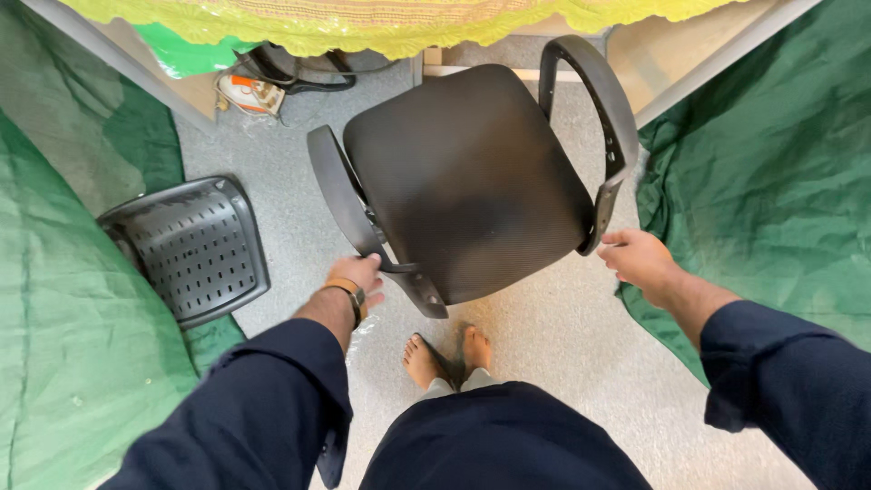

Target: The person uses a screwdriver to tighten screws on the underside of an office chair, securing the armrests and a footrest bracket. They then flip the chair upright and attach a plastic footrest tray to the front.

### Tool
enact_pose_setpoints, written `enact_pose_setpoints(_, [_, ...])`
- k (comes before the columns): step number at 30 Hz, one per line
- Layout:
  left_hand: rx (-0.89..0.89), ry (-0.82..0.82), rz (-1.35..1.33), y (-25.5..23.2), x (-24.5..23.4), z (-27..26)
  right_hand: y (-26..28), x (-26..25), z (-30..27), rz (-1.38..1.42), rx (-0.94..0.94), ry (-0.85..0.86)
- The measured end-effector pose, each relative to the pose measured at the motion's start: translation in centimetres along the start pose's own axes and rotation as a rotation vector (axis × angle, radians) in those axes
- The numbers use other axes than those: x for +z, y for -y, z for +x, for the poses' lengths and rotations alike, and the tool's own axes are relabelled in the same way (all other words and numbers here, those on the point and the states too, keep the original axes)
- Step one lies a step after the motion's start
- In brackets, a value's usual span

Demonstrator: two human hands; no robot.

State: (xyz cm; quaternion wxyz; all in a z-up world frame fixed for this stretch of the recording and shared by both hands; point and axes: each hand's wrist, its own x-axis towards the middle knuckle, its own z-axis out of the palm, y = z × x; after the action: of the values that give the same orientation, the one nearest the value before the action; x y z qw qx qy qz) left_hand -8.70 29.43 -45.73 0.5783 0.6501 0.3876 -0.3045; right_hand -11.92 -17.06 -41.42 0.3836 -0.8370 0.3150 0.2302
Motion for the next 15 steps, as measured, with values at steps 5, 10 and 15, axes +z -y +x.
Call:
enact_pose_setpoints(5, [-0.046,-0.034,-0.015,1.3,2.0,-1.8,-0.3,-1.3,2.0,0.112,-0.052,0.009])
enact_pose_setpoints(10, [-0.049,-0.165,-0.074,-0.9,2.1,-1.8,1.7,-5.0,8.2,0.179,-0.169,-0.104])
enact_pose_setpoints(15, [-0.071,-0.227,-0.109,-4.4,0.2,-0.6,4.5,-7.4,14.5,0.039,-0.372,-0.261])
